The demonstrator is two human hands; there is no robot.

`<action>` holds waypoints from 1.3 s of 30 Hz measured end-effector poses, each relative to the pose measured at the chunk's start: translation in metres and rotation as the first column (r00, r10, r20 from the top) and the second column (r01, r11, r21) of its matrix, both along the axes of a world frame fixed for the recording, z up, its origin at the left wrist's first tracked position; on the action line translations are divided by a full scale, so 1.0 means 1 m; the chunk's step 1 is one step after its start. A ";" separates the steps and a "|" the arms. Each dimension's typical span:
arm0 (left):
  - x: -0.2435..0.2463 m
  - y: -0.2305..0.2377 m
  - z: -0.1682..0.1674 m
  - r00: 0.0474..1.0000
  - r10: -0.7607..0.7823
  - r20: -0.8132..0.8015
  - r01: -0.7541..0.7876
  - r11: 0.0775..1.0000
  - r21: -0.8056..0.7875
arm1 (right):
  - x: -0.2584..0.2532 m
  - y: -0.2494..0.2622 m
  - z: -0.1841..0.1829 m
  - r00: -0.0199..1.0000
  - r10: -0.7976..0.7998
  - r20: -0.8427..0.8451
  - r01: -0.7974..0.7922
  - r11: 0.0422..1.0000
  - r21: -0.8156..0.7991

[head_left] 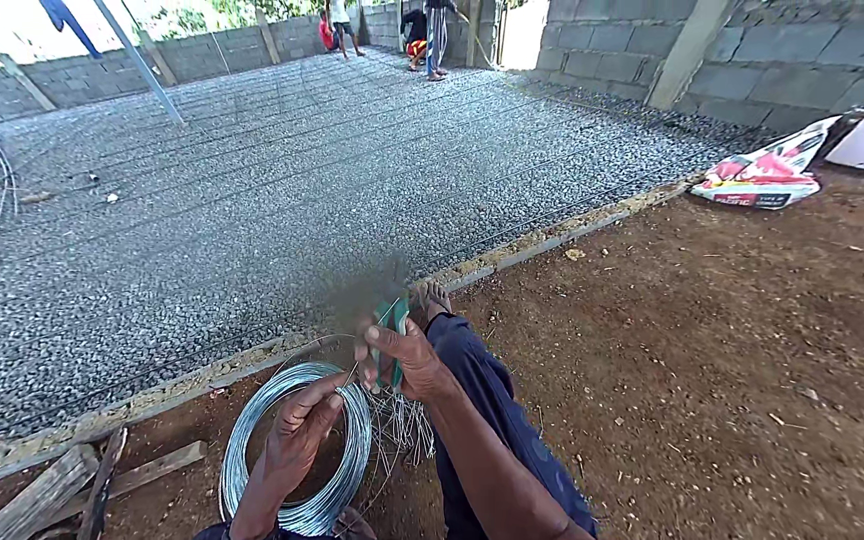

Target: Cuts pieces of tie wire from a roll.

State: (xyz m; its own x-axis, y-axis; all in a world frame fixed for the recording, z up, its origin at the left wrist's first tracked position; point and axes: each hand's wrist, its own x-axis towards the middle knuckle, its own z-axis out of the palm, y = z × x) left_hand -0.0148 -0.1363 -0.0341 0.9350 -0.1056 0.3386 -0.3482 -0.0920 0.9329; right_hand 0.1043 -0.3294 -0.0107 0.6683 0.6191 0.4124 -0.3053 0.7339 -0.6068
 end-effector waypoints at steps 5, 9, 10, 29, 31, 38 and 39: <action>-0.001 -0.001 0.002 1.000 0.014 0.008 -0.014 1.000 0.011 | -0.001 0.003 -0.001 0.999 -0.042 0.017 0.043 0.999 -0.028; -0.001 -0.001 0.001 1.000 0.023 0.003 -0.023 1.000 0.014 | -0.001 0.004 0.000 0.997 -0.076 0.028 0.078 0.995 -0.061; -0.001 -0.001 0.001 1.000 0.024 0.001 -0.024 1.000 0.013 | -0.001 0.004 0.000 0.996 -0.083 0.022 0.084 0.994 -0.065; 0.000 -0.001 0.002 1.000 0.028 -0.008 -0.028 0.999 0.018 | -0.002 0.005 0.001 0.990 -0.136 0.045 0.139 0.987 -0.084; 0.000 -0.001 0.001 1.000 0.024 -0.006 -0.023 1.000 0.018 | -0.003 0.005 0.001 0.990 -0.135 0.045 0.139 0.987 -0.086; -0.001 -0.001 0.001 1.000 0.021 -0.013 -0.021 1.000 0.002 | -0.003 0.004 0.002 0.990 -0.135 0.040 0.138 0.987 -0.087; -0.001 -0.002 0.002 1.000 0.022 -0.017 -0.022 1.000 0.003 | -0.002 0.004 0.002 0.990 -0.133 0.037 0.136 0.987 -0.088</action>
State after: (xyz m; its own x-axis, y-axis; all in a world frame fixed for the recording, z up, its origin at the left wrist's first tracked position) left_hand -0.0156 -0.1382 -0.0321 0.9426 -0.0860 0.3227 -0.3305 -0.1016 0.9383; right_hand 0.1019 -0.3252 -0.0089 0.7359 0.5598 0.3808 -0.1874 0.7089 -0.6800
